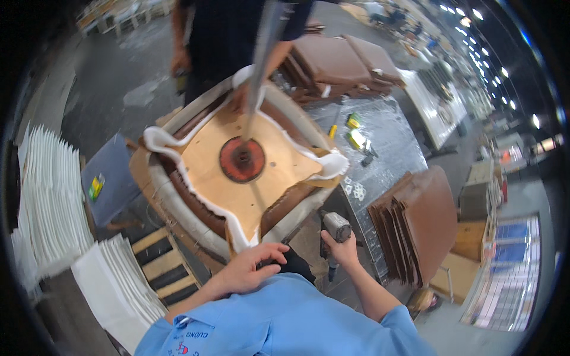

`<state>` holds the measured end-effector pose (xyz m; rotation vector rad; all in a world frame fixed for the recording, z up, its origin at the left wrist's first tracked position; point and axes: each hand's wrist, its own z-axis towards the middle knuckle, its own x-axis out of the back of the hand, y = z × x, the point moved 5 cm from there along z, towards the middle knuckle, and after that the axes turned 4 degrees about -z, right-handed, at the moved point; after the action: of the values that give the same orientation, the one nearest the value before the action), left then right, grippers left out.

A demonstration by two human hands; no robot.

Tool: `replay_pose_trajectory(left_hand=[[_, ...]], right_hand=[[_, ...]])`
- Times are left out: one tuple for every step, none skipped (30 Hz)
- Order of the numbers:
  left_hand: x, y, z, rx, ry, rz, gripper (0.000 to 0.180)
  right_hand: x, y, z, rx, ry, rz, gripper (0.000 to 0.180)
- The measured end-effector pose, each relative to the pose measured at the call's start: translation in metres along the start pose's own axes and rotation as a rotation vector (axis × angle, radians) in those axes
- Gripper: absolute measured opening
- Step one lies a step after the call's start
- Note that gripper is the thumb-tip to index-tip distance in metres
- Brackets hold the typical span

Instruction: The person covers a chair seat base with a white fabric layer, aligns it over a central spindle, and uses a pneumatic staple gun to secure the fabric to the underside. A coworker assists by holding the seat and applying staples at other edges. The process is repeated for a second seat.

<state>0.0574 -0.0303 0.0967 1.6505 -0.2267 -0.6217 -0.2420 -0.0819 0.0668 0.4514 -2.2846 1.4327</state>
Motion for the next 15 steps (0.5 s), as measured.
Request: replay_pose_trajectory(left_hand=[[-0.009,-0.001,0.002,-0.051,-0.044,0.138,0.025],[-0.017,-0.012,0.003,0.071,-0.092,0.097,0.027],[-0.023,-0.015,0.006,0.041,-0.087,0.120,0.029],[-0.029,-0.022,0.010,0.072,-0.085,0.153,0.031],[-0.032,-0.026,0.013,0.057,-0.035,0.162,0.032],[-0.034,-0.032,0.018,0.066,0.019,0.183,0.033],[-0.036,-0.039,0.024,0.079,0.078,0.204,0.035],[-0.039,-0.047,0.032,0.098,0.152,0.237,0.035],[-0.041,-0.054,0.040,0.120,0.227,0.271,0.035],[-0.043,-0.062,0.048,0.144,0.308,0.306,0.035],[-0.046,-0.063,0.061,0.049,0.399,0.522,0.036],[-0.047,-0.071,0.070,0.074,0.480,0.576,0.036],[-0.049,-0.077,0.076,0.109,0.578,0.634,0.037],[-0.050,-0.082,0.082,0.141,0.705,0.687,0.037],[-0.054,-0.088,0.084,0.200,0.814,0.726,0.040]], right_hand=[[0.015,0.018,-0.001,-0.092,0.105,-0.019,0.033],[0.027,0.028,0.001,-0.069,0.100,-0.005,0.035],[0.040,0.042,0.005,-0.120,0.103,-0.012,0.037],[0.054,0.057,0.011,-0.213,0.106,-0.031,0.039],[0.068,0.069,0.021,-0.234,0.113,-0.009,0.030],[0.082,0.079,0.037,-0.223,0.121,0.000,0.028],[0.094,0.092,0.057,-0.258,0.132,0.000,0.027],[0.108,0.108,0.078,-0.357,0.155,-0.023,0.025],[0.122,0.121,0.103,-0.383,0.153,-0.020,0.023],[0.136,0.135,0.131,-0.411,0.157,0.006,0.026],[0.145,0.147,0.164,-0.390,0.134,0.027,0.027],[0.157,0.162,0.195,-0.462,0.158,-0.012,0.029],[0.164,0.176,0.226,-0.485,0.184,0.016,0.031],[0.170,0.185,0.258,-0.474,0.168,0.013,0.029],[0.174,0.196,0.289,-0.482,0.134,0.001,0.031]])
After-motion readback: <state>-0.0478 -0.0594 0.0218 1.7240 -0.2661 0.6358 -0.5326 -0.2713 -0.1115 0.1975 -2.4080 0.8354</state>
